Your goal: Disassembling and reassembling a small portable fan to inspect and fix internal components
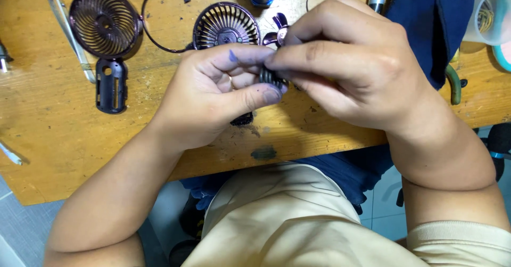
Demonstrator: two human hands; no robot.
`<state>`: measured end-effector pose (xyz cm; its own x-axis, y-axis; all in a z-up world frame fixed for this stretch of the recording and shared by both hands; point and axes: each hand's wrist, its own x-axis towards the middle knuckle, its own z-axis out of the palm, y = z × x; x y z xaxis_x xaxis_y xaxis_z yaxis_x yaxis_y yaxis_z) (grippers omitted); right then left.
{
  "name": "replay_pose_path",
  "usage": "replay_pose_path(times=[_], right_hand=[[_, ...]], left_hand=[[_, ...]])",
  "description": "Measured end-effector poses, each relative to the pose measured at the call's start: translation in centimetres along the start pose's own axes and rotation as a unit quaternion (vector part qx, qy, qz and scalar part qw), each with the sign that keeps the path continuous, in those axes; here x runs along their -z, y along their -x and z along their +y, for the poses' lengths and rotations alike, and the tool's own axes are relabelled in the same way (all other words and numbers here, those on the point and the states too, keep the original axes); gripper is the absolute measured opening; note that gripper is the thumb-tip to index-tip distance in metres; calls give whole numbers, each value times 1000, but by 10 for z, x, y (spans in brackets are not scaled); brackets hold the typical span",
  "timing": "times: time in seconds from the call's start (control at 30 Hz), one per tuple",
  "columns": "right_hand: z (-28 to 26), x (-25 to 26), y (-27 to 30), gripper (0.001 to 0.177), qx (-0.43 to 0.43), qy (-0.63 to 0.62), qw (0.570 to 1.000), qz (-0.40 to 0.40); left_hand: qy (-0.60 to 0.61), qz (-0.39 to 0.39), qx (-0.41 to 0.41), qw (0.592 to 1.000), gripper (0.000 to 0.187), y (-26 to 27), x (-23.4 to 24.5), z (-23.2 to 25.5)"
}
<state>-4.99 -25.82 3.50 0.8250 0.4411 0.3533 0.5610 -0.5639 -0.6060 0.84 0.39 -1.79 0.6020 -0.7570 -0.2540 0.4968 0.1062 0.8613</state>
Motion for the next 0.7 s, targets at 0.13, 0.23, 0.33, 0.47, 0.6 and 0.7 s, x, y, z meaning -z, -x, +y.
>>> replay_pose_path(times=[0.13,0.23,0.33,0.47,0.6,0.7], right_hand=[[-3,0,-1,11,6,0,1000,9],[-4,0,-3,9,8,2,1000,-4],[-5,0,-2,12,11,15,1000,-7],[-8,3,-1,10,-3,18,1000,2],[-15,16,9,12,-89,10,996,11],[-2,18,16,14,-149,57,969,-188]], left_hand=[[-9,6,9,1000,52,1,-2,0],[2,-7,10,1000,49,-1,-4,1],[-16,-7,23,1000,48,-1,-5,4],[-2,1,24,1000,49,-1,-4,2],[-43,37,-40,998,40,0,-3,17],[-49,80,-114,989,41,-5,6,13]])
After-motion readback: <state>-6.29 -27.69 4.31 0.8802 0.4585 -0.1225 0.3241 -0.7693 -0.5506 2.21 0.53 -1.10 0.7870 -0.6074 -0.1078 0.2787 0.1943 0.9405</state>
